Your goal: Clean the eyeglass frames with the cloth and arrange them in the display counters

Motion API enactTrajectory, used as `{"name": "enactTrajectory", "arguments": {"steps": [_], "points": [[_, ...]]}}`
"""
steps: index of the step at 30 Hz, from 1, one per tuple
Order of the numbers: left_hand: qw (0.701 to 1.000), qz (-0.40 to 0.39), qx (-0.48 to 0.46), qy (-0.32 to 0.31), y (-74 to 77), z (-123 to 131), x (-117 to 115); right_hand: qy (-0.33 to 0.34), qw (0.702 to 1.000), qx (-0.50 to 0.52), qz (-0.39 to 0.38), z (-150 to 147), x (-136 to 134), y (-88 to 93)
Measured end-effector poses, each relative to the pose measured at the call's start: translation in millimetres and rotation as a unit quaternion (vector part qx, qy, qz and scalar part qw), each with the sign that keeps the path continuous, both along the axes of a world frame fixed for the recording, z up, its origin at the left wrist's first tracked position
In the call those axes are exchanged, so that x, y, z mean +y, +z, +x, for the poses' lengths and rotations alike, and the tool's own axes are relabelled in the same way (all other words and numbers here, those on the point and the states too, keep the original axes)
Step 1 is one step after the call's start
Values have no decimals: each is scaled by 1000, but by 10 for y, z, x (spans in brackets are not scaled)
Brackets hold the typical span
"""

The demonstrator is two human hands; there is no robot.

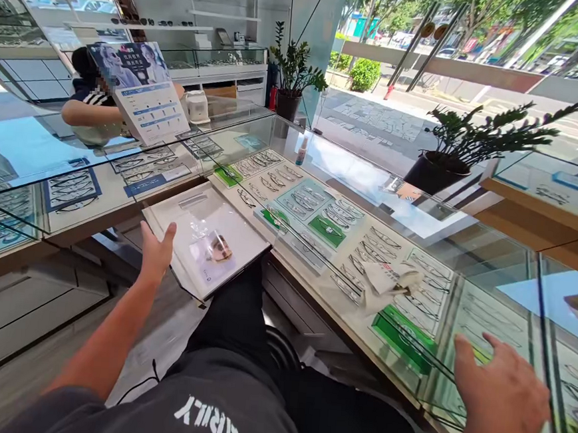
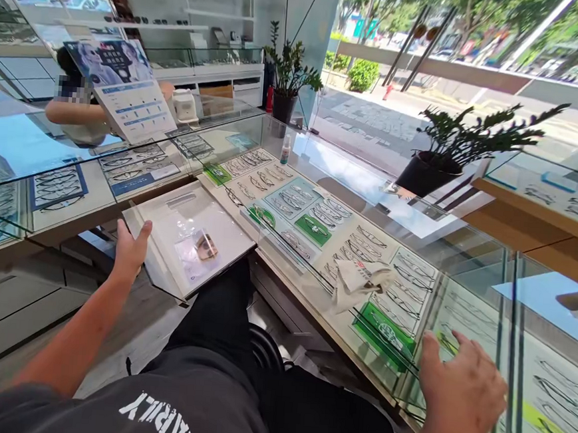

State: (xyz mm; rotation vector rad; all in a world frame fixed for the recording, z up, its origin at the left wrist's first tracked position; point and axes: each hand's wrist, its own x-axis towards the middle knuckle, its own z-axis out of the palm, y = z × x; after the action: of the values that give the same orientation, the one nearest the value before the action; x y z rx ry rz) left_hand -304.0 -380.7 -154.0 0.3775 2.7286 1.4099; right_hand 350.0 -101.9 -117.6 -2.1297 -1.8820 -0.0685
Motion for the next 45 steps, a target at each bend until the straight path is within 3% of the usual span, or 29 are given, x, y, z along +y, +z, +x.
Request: {"name": "enactTrajectory", "arguments": {"steps": [3, 7, 15, 23, 26, 28, 31, 33, 37, 45], "points": [[1000, 8, -12, -11, 81, 19, 254, -45, 998, 28, -44, -196, -99, 183], [999, 2, -22, -32, 125, 57, 588, -45, 997, 52, -41, -270, -142, 252], [994, 69, -44, -72, 128, 126, 1132, -51, 996, 73, -8, -287, -168, 162], [986, 125, -65, -86, 117, 155, 1752, -35, 991, 103, 79, -188, -107, -11], [985, 132, -57, -92, 93, 129, 2009, 25, 975, 128, 180, -305, -113, 22], [985, 135, -44, -99, 72, 104, 2174, 115, 959, 135, 222, -523, -139, 90], [983, 147, -28, -111, 41, 81, 2400, 257, 944, 106, 177, -946, -139, 168], [981, 152, -31, -115, 32, 90, 2532, 301, 940, 84, 136, -1166, -95, 163], [980, 156, -45, -116, 44, 152, 2735, 328, 937, 79, 93, -1292, 18, 64], [964, 203, -70, -153, 5, 183, 2872, 284, 948, 61, 129, -1252, -30, 39]]}}
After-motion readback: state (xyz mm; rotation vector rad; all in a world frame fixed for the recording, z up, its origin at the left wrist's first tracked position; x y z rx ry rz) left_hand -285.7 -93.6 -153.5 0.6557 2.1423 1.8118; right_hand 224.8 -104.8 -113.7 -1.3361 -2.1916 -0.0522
